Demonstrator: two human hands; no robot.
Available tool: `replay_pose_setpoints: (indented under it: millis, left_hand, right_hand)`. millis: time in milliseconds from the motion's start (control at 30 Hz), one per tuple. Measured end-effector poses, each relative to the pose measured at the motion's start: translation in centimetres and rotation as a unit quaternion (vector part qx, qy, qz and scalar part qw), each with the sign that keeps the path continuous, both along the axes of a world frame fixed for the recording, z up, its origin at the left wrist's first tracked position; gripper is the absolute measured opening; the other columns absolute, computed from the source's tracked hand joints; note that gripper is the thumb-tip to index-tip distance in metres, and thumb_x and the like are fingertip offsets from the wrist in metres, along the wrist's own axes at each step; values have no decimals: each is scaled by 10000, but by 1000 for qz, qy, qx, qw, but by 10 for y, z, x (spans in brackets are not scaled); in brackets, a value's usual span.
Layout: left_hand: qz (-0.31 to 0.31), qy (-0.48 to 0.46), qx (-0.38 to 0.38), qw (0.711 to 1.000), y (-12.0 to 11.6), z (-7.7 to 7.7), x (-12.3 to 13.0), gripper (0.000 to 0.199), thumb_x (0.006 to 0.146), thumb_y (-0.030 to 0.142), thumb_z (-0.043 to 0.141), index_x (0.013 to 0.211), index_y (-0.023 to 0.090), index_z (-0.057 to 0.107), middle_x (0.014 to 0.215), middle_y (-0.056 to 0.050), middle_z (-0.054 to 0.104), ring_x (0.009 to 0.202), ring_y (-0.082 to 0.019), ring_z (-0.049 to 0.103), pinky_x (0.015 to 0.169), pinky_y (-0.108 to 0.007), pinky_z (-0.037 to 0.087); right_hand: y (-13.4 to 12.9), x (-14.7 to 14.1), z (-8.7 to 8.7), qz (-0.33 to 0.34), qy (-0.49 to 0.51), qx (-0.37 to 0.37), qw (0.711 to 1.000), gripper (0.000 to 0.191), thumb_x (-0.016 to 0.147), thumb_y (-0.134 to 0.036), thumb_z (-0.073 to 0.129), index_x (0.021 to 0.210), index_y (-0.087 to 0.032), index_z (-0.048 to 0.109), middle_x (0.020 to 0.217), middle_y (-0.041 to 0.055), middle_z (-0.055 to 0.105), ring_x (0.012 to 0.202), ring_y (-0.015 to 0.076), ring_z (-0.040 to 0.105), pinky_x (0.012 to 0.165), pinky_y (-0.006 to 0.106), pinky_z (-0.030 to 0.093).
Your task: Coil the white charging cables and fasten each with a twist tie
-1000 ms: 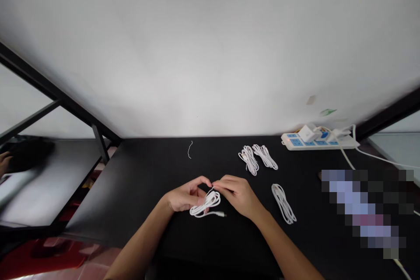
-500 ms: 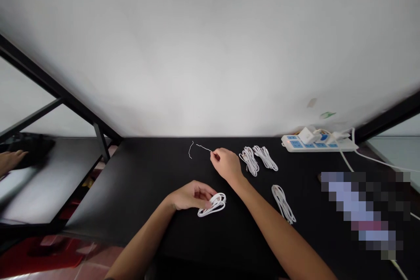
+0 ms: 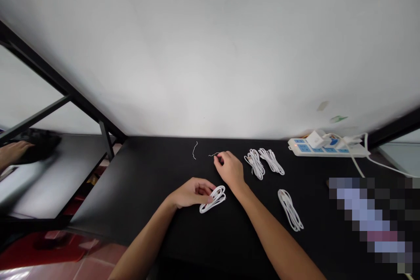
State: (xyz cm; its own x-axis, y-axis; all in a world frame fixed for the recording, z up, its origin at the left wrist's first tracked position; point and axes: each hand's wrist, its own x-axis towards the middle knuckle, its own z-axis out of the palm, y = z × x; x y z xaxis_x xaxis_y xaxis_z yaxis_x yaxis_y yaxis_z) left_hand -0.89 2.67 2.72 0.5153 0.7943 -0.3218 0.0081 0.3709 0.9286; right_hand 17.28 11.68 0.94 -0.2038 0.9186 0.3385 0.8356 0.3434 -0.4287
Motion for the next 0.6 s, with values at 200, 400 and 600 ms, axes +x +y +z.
replay_pose_setpoints:
  millis: [200, 400, 600]
  left_hand:
    - [7, 8, -9, 1000, -1, -3, 1, 561, 629, 388, 919, 1105, 141, 756, 896, -86, 766, 779, -176, 697, 769, -297, 510]
    - [5, -7, -13, 1000, 0, -3, 0, 568, 631, 376, 920, 1124, 148, 753, 904, -84, 765, 779, -167, 693, 793, -306, 517]
    - [40, -10, 7, 999, 1, 0, 1, 549, 661, 401, 901, 1117, 137, 747, 928, -96, 756, 787, -173, 694, 767, -297, 530]
  right_hand:
    - [15, 24, -12, 27, 5, 6, 1000, 199, 946, -248, 535, 1013, -182, 710, 960, 118, 620, 900, 268, 603, 823, 379, 476]
    - [43, 5, -7, 126, 34, -9, 991, 179, 952, -235, 554, 900, -234, 725, 936, 83, 665, 919, 250, 610, 880, 380, 496]
    - [27, 4, 4, 114, 118, -26, 986, 288, 988, -397, 518, 1104, -196, 690, 970, 81, 700, 797, 200, 653, 765, 333, 548]
